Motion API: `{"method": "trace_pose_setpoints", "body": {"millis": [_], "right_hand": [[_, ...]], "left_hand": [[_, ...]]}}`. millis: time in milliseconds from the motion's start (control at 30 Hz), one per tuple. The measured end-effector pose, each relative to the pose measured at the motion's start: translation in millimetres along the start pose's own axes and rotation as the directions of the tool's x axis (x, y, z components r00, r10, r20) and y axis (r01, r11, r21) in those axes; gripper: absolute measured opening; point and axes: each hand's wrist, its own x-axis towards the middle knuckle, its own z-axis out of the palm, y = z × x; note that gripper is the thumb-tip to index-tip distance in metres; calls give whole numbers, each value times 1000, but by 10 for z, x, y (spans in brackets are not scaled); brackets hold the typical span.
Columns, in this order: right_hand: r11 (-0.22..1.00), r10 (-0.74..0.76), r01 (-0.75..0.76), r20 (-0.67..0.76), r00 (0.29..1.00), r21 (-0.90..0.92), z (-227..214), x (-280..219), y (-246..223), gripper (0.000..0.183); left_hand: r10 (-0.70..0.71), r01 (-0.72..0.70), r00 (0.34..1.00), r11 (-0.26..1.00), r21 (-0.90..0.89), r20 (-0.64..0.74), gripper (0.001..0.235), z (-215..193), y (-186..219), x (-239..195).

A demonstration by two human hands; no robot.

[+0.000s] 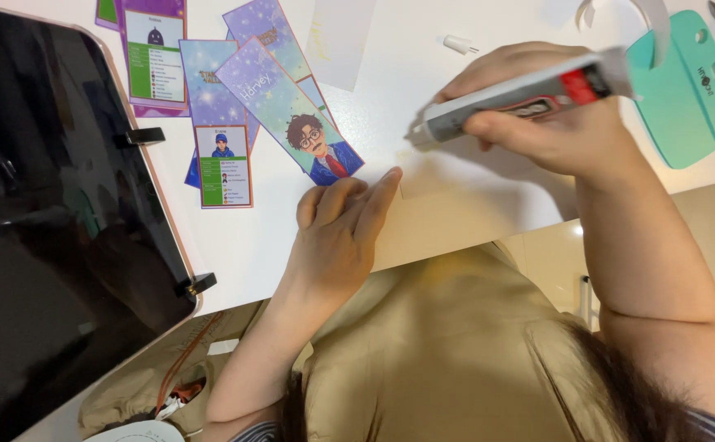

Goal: The person applies glue to a white paper strip, folds it, and adheres a printed character bookmark onto it. They then use a green plastic tool to press the bookmark flat and smooth the surface.

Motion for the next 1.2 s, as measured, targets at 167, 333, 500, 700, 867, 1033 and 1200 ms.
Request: {"method": "trace_pose_setpoints", "body": {"millis": [167,333,500,700,867,1033,1200], "right_hand": [[984,-164,150,-153,974,-97,-117,-356,28,49],[934,-279,239,-125,952,-264,-26,-650,11,35],[961,-275,263,-233,933,-82,122,-470,9,25],[961,-274,264,-151,950,-82,231,-220,118,18],[957,-276,267,-73,958,-113,277,-127,69,16],[968,-223,216,-49,974,-126,262,-107,79,16],[966,-228,216,-71,971,-141,232,-102,161,15]], "left_hand": [[79,-67,993,990,126,-88,47,-93,98,84],[-63,20,964,986,-165,-259,23,-79,289,193],[-44,67,962,995,74,-271,18,-56,225,269],[-20,89,958,968,233,-285,26,69,239,161],[-24,114,945,959,259,-327,27,161,243,110],[-15,98,949,963,251,-314,28,199,239,72],[21,65,958,955,288,-285,26,169,225,87]]}}
